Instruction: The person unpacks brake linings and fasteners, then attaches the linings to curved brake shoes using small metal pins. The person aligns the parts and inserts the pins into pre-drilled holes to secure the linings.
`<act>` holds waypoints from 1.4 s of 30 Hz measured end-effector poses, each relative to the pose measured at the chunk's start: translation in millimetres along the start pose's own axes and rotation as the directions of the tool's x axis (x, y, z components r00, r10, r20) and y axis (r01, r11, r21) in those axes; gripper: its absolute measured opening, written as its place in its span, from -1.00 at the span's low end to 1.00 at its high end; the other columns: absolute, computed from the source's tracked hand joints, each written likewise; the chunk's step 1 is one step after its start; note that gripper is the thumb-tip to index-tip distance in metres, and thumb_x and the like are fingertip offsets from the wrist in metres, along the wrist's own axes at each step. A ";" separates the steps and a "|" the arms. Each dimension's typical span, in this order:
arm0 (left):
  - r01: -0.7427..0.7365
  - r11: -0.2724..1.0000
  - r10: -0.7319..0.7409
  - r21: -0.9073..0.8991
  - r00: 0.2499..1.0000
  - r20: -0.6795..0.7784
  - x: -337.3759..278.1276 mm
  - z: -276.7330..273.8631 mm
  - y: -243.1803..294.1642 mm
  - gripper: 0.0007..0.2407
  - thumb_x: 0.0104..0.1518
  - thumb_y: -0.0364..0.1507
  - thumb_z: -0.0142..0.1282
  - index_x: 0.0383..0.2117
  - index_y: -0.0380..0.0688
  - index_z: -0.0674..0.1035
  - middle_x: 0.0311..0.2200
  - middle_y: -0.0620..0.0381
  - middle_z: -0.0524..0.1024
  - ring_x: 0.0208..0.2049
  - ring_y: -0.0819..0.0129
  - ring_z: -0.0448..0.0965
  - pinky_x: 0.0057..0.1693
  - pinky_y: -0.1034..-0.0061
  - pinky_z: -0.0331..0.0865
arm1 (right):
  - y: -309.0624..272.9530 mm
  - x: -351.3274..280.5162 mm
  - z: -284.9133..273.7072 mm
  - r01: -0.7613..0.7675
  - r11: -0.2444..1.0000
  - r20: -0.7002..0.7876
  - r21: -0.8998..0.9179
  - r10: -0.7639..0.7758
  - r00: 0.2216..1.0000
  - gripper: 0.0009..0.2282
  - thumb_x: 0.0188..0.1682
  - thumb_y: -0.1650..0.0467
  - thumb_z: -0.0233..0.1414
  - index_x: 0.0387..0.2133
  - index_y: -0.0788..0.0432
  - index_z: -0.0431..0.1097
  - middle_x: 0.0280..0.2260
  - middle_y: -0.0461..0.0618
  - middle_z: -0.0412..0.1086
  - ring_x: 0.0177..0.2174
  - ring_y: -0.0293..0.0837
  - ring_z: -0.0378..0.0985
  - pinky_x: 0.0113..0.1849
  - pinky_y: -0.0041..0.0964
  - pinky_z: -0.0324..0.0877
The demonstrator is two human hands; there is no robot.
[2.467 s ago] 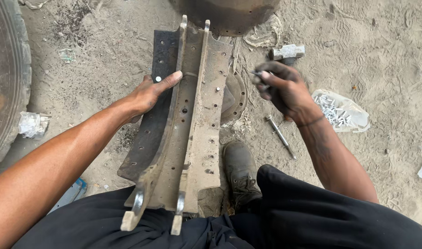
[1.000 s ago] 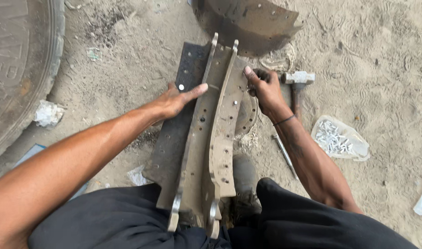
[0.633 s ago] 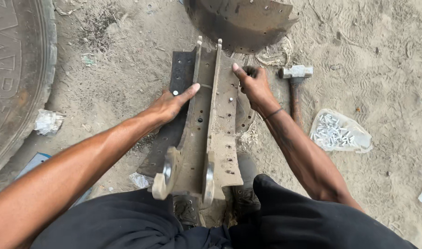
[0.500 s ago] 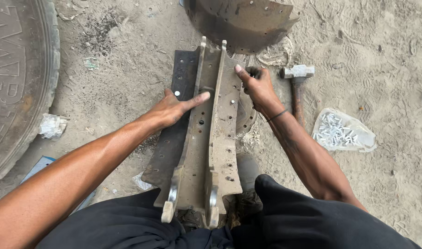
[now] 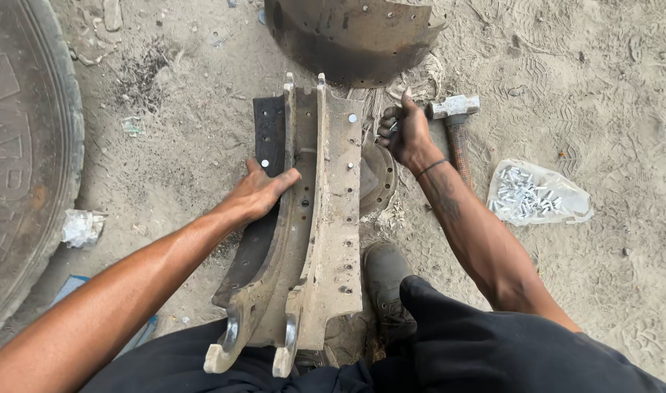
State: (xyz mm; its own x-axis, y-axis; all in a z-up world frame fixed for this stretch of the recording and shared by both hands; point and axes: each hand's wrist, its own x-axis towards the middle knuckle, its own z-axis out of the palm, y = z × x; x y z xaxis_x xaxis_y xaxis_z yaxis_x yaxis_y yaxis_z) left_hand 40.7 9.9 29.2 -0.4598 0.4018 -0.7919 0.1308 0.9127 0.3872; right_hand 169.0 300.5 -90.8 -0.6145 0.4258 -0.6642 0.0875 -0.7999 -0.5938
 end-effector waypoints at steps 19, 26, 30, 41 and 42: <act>-0.040 0.997 0.042 0.072 0.999 -0.023 -1.6 -4.1 4.9 0.03 0.05 0.10 -0.02 0.34 -0.52 -0.32 0.22 -0.60 0.23 0.23 -0.33 0.38 0.38 0.17 0.23 | 0.6 -32.0 26.1 0.190 0.909 0.199 -0.370 -0.122 0.972 -0.68 0.04 0.18 0.05 -0.19 0.21 0.41 -0.35 -0.04 0.32 -0.48 -0.31 0.31 -0.49 -0.43 0.32; -0.031 0.996 0.034 0.080 0.999 -0.028 1.3 -5.0 4.9 0.02 0.07 0.10 -0.03 0.35 -0.51 -0.32 0.20 -0.62 0.24 0.17 -0.37 0.43 0.32 0.11 0.32 | 4.5 -42.3 37.3 0.293 0.882 0.217 -0.370 -0.224 0.950 -0.69 -0.07 0.29 0.30 -0.32 0.31 0.41 -0.47 -0.17 0.29 -0.55 -0.35 0.28 -0.55 -0.44 0.26; 0.010 0.997 -0.008 0.071 0.999 -0.034 1.5 0.1 4.0 0.02 0.05 0.10 -0.03 0.36 -0.46 -0.34 0.24 -0.59 0.20 0.18 -0.38 0.42 0.31 0.09 0.33 | 6.8 -50.2 42.0 0.328 0.798 0.186 -0.505 -0.271 0.945 -0.65 -0.04 0.19 0.24 -0.45 0.29 0.44 -0.60 -0.18 0.23 -0.62 -0.33 0.22 -0.58 -0.43 0.19; -0.006 0.998 0.012 0.060 0.994 -0.106 -18.9 -18.6 22.8 0.06 0.02 0.09 0.10 0.36 -0.48 -0.30 0.24 -0.57 0.20 0.17 -0.34 0.43 0.29 0.13 0.37 | 10.7 -52.5 56.0 0.380 0.750 0.127 -0.542 -0.374 0.919 -0.65 -0.03 0.19 0.19 -0.54 0.27 0.46 -0.61 -0.11 0.39 -0.64 -0.32 0.29 -0.59 -0.41 0.22; 0.018 0.996 -0.011 0.085 0.996 -0.085 -20.8 -16.2 24.9 0.05 0.02 0.07 0.08 0.37 -0.47 -0.32 0.23 -0.57 0.23 0.13 -0.35 0.50 0.24 0.10 0.44 | 11.8 -52.6 52.8 0.404 0.739 0.147 -0.539 -0.390 0.909 -0.66 -0.02 0.19 0.19 -0.52 0.26 0.48 -0.60 -0.12 0.38 -0.63 -0.34 0.29 -0.58 -0.42 0.22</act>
State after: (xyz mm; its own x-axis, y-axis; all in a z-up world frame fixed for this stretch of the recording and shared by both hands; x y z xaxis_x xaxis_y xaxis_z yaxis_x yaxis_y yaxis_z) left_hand 39.3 23.1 63.0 -0.5337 0.3842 -0.7533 0.1969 0.9228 0.3311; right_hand 160.9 246.3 -38.9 -0.7077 0.6370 -0.3054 0.2388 -0.1911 -0.9521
